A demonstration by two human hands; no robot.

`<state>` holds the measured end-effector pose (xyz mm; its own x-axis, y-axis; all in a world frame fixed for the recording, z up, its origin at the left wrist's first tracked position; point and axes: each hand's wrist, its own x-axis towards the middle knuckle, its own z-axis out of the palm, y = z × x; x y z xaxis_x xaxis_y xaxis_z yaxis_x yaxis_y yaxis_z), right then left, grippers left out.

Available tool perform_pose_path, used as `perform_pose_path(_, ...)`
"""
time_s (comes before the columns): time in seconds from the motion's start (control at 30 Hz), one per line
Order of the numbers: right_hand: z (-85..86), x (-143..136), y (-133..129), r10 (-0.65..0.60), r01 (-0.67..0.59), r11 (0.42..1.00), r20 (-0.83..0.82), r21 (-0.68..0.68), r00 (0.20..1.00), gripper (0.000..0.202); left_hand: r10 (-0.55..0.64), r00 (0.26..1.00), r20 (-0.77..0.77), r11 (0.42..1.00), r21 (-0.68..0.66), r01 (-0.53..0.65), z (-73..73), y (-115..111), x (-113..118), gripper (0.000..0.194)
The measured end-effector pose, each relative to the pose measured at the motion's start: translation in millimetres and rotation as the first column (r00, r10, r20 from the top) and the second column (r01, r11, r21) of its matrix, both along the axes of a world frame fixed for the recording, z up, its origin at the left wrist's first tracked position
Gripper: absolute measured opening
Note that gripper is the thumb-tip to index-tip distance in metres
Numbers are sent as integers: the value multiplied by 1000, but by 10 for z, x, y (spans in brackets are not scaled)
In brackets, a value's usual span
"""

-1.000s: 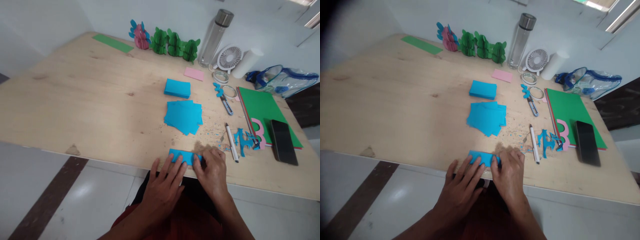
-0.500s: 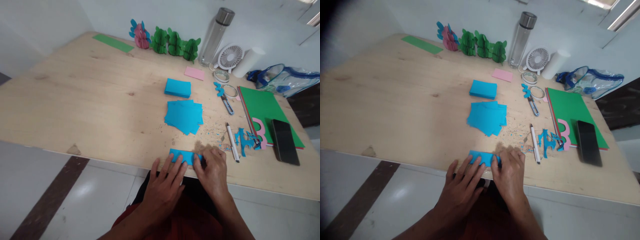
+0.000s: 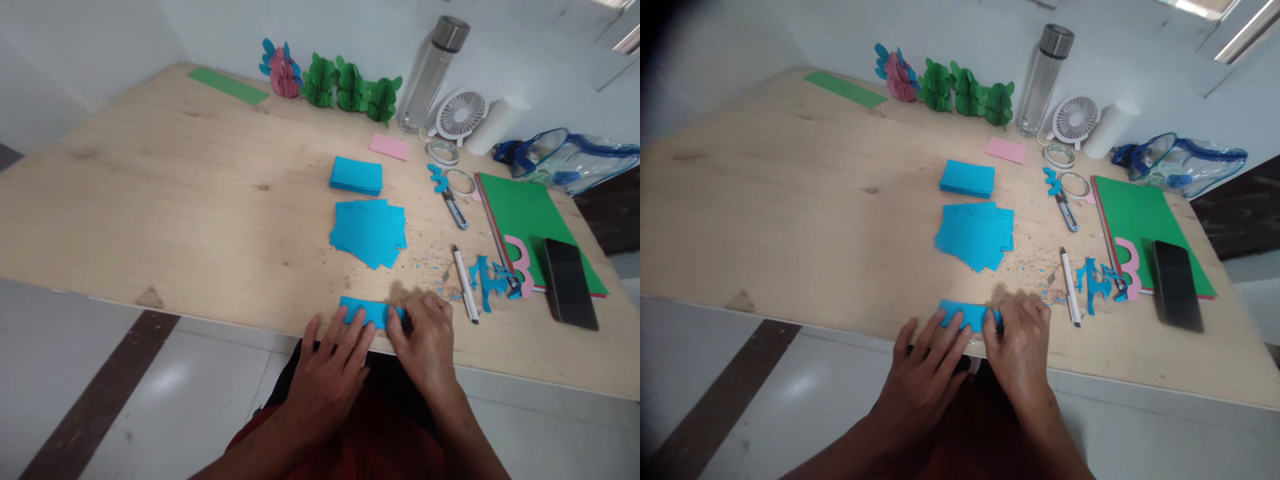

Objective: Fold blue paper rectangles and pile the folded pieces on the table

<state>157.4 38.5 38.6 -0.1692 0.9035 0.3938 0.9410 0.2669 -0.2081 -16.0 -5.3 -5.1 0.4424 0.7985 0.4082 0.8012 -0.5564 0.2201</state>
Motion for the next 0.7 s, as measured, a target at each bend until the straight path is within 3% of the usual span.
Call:
perform_pose_path(0.4,2,-1,7,2,-2,1000,-3,19,1000,24,-3,1000,30,1000,4,3,-4,8,4,48)
perform_pose_path(0.7,8,-3,7,-12,12,1000,4,13,1000,23,-6,1000,13,996,92,5,-55,28,12,44)
